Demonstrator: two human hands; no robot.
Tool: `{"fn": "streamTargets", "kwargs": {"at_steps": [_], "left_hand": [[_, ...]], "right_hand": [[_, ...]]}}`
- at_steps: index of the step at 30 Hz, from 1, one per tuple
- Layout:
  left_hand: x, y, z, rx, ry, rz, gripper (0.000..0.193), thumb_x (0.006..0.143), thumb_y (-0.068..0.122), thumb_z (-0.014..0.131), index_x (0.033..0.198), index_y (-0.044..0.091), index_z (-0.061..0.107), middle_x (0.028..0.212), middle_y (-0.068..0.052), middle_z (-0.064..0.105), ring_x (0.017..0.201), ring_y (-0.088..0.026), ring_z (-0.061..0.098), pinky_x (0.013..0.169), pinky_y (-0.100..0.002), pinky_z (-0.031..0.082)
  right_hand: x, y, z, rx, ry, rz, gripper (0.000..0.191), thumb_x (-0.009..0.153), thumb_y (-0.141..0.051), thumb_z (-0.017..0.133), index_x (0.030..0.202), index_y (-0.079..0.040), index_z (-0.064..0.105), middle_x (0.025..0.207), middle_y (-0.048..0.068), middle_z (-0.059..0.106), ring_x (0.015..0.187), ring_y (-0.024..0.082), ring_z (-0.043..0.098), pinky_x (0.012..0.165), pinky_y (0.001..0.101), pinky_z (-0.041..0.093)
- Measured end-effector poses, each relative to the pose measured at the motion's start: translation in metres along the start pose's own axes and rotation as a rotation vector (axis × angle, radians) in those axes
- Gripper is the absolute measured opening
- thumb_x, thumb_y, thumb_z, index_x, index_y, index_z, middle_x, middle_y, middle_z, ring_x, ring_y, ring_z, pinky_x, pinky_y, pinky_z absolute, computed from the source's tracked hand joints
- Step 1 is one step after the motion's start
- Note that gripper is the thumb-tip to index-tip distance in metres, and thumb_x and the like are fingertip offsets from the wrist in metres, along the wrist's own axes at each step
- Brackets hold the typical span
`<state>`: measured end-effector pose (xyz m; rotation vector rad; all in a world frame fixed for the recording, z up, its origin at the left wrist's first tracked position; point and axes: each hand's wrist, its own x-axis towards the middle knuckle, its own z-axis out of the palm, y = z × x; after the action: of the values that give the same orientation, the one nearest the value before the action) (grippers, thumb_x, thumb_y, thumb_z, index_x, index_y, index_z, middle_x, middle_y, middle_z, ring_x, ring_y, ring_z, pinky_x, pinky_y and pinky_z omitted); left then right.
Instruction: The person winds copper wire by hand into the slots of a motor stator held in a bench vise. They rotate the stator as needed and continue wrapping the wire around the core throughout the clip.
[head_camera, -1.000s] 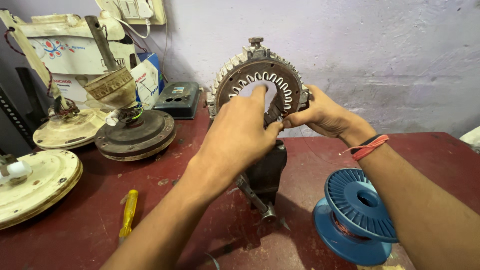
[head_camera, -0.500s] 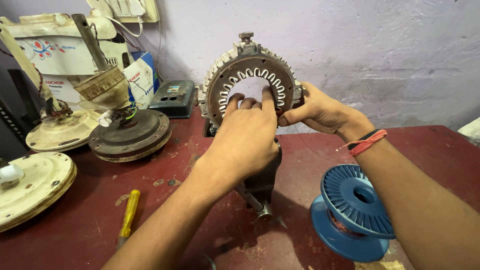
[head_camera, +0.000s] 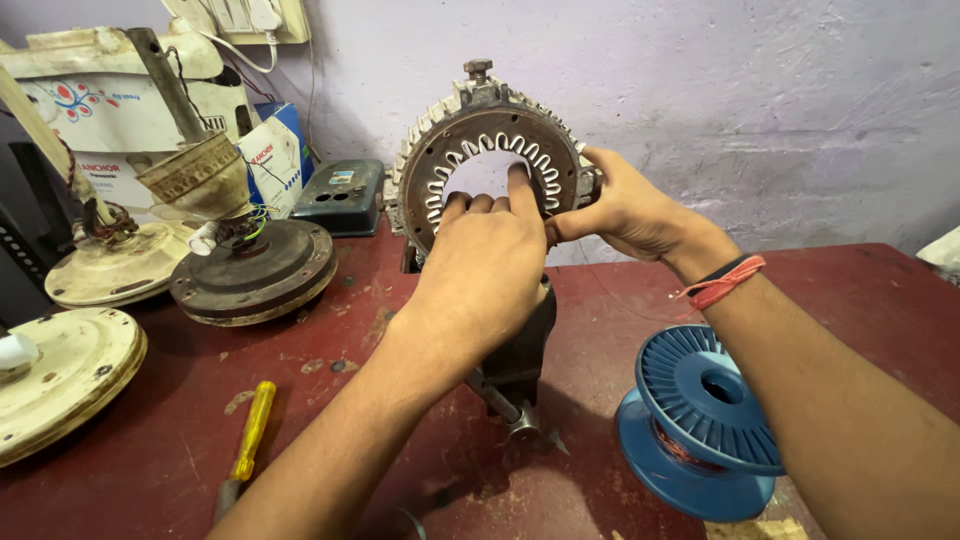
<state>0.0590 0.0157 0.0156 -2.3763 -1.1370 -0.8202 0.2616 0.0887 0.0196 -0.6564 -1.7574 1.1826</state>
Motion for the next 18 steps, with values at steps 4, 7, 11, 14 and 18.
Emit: {"fn": "streamTargets", "kwargs": {"at_steps": [4, 7, 11, 14, 18], "left_hand": [[0.004, 0.002, 0.004, 0.026, 0.034, -0.031, 0.084, 0.064, 0.012, 0.073, 0.133, -0.023, 0.041, 0.093, -0.028, 0.07, 0.092, -0.041, 0.069, 0.096, -0.049, 0.049], [0.003, 0.002, 0.006, 0.001, 0.051, -0.039, 0.083, 0.064, 0.011, 0.073, 0.133, -0.023, 0.043, 0.09, -0.026, 0.071, 0.09, -0.039, 0.069, 0.096, -0.048, 0.049], [0.0, 0.0, 0.006, -0.003, 0.051, -0.026, 0.072, 0.066, 0.011, 0.073, 0.127, -0.019, 0.05, 0.09, -0.024, 0.071, 0.09, -0.038, 0.07, 0.093, -0.046, 0.051], [0.0, 0.0, 0.005, -0.022, 0.05, -0.02, 0.065, 0.066, 0.012, 0.074, 0.121, -0.016, 0.053, 0.089, -0.023, 0.071, 0.087, -0.038, 0.07, 0.09, -0.044, 0.052], [0.0, 0.001, 0.008, -0.012, 0.083, -0.034, 0.047, 0.07, 0.013, 0.074, 0.109, -0.007, 0.058, 0.089, -0.021, 0.071, 0.086, -0.036, 0.071, 0.089, -0.044, 0.052]], "right_hand": [[0.001, 0.002, -0.002, -0.017, -0.011, -0.018, 0.068, 0.069, 0.006, 0.081, 0.132, 0.004, 0.055, 0.111, 0.007, 0.069, 0.098, 0.015, 0.068, 0.087, 0.034, 0.06], [0.001, 0.002, -0.001, -0.024, 0.009, 0.004, 0.071, 0.068, 0.007, 0.081, 0.133, 0.002, 0.053, 0.112, 0.007, 0.067, 0.099, 0.015, 0.068, 0.086, 0.0331, 0.059], [-0.001, -0.007, 0.005, 0.021, -0.008, 0.042, 0.072, 0.068, 0.008, 0.078, 0.135, -0.002, 0.052, 0.113, 0.009, 0.067, 0.098, 0.017, 0.069, 0.086, 0.0343, 0.06], [-0.006, -0.021, 0.014, 0.033, -0.053, 0.058, 0.067, 0.072, 0.009, 0.077, 0.134, 0.002, 0.054, 0.117, 0.009, 0.069, 0.102, 0.016, 0.07, 0.091, 0.0349, 0.06], [-0.014, -0.042, 0.025, -0.138, -0.035, 0.195, 0.058, 0.073, 0.007, 0.077, 0.128, 0.003, 0.059, 0.112, 0.009, 0.072, 0.098, 0.016, 0.07, 0.088, 0.0347, 0.06]]}}
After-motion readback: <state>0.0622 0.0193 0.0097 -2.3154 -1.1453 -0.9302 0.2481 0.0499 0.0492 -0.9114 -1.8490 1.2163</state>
